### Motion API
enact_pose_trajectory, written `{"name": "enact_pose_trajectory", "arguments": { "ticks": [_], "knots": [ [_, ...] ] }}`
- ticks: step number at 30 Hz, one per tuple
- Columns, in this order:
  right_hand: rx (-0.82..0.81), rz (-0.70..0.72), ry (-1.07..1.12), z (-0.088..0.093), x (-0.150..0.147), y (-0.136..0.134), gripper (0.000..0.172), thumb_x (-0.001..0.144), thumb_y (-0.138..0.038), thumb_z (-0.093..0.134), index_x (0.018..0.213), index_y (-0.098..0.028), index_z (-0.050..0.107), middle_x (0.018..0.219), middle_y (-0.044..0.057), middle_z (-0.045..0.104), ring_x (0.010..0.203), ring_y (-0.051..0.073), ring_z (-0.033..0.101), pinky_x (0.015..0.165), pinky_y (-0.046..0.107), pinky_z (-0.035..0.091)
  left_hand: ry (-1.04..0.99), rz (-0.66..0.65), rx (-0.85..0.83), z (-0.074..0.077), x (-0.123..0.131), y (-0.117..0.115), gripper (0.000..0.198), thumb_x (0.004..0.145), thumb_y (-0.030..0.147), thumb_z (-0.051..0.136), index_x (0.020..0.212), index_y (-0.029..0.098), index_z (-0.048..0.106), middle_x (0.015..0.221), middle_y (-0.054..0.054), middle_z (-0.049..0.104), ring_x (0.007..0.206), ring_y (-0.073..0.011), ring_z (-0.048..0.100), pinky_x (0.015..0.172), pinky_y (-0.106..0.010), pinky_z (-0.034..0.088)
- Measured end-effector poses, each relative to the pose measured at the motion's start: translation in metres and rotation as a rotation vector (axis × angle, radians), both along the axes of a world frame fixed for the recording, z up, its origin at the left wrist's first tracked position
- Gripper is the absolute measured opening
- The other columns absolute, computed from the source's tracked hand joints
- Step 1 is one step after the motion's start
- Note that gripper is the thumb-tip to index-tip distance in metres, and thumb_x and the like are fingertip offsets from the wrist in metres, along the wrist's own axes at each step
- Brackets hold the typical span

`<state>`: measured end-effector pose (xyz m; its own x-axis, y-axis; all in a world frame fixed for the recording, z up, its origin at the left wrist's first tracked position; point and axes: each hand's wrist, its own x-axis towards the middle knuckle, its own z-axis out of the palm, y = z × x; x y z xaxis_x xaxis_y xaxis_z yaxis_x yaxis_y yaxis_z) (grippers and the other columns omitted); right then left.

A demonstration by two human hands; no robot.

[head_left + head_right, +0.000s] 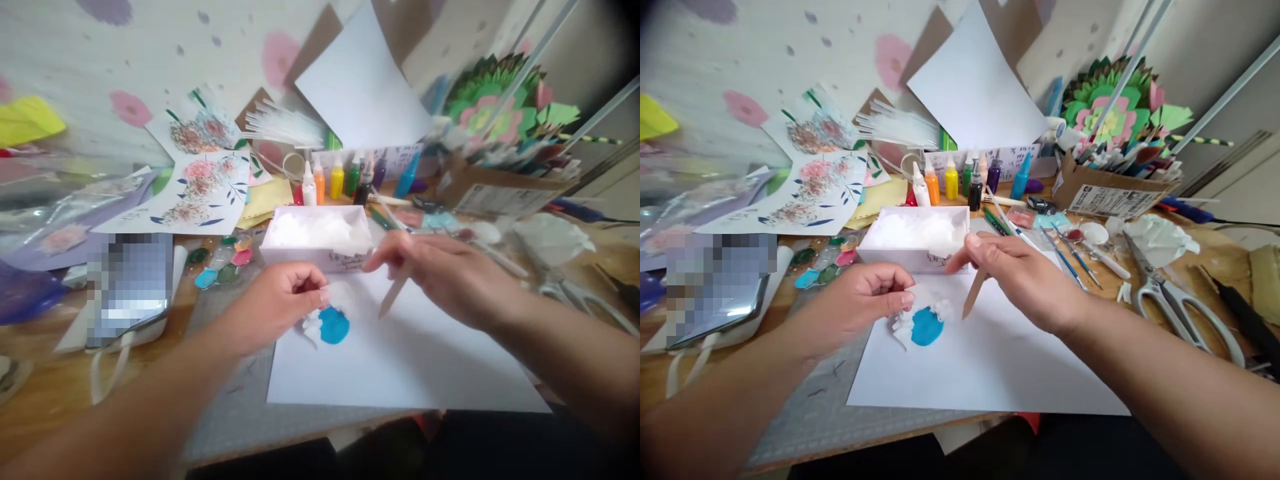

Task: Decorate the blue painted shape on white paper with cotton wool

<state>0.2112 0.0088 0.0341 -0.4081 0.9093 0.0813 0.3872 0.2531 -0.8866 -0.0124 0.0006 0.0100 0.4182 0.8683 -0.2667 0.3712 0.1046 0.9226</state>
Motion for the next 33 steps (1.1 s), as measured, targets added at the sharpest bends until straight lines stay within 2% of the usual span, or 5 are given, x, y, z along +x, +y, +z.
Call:
{"name": "enact_pose_trajectory", "arguments": {
  "ticks": [4, 7, 9, 15, 33],
  "knots": [
    [0.036, -0.014, -0.005, -0.009, 0.01, -0.001, 0.039, 0.089, -0.043, 0.034, 0.081, -0.021, 0.064, 0.058, -0.001, 0.049, 0.056, 0.011, 0.048, 0.05, 0.024, 0.038, 0.097, -0.134, -0.099, -0.001, -0.004, 0.005, 0.02, 0.078, 0.035, 0.052, 0.073, 0.016, 0.058, 0.066, 0.002, 0.058, 0.061, -0.0097, 0.052, 0.057, -0.021, 0.041],
    [0.037, 0.058, 0.119, -0.012, 0.005, 0.0, 0.035, 0.089, -0.04, 0.036, 0.08, -0.018, 0.061, 0.057, 0.0, 0.05, 0.055, 0.011, 0.047, 0.051, 0.025, 0.038, 0.206, -0.167, -0.102, -0.006, -0.003, 0.006, 0.017, 0.076, 0.032, 0.053, 0.072, 0.016, 0.058, 0.064, 0.001, 0.06, 0.059, -0.0104, 0.052, 0.056, -0.022, 0.041],
    [0.037, 0.099, 0.145, -0.012, 0.0, 0.0, 0.033, 0.089, -0.038, 0.037, 0.076, -0.018, 0.058, 0.059, 0.001, 0.053, 0.057, 0.012, 0.049, 0.053, 0.025, 0.039, 0.253, -0.163, -0.103, -0.01, -0.002, 0.007, 0.015, 0.075, 0.029, 0.053, 0.071, 0.017, 0.058, 0.063, 0.001, 0.06, 0.057, -0.0103, 0.052, 0.054, -0.022, 0.04],
    [0.15, 0.153, -0.07, -0.01, -0.013, -0.005, 0.031, 0.088, -0.032, 0.04, 0.065, -0.018, 0.054, 0.061, 0.0, 0.054, 0.056, 0.01, 0.049, 0.051, 0.021, 0.037, 0.255, -0.116, -0.066, -0.014, 0.002, 0.007, 0.014, 0.073, 0.03, 0.052, 0.07, 0.017, 0.058, 0.061, 0.002, 0.059, 0.056, -0.0105, 0.052, 0.049, -0.02, 0.038],
    [0.275, 0.21, -0.288, -0.02, -0.029, -0.001, 0.028, 0.087, -0.032, 0.039, 0.066, -0.018, 0.052, 0.057, -0.002, 0.052, 0.051, 0.009, 0.046, 0.048, 0.02, 0.034, 0.245, -0.055, -0.037, -0.016, 0.003, 0.008, 0.02, 0.074, 0.034, 0.05, 0.073, 0.015, 0.054, 0.058, 0.0, 0.057, 0.049, -0.0105, 0.049, 0.044, -0.021, 0.036]
  ]
}}
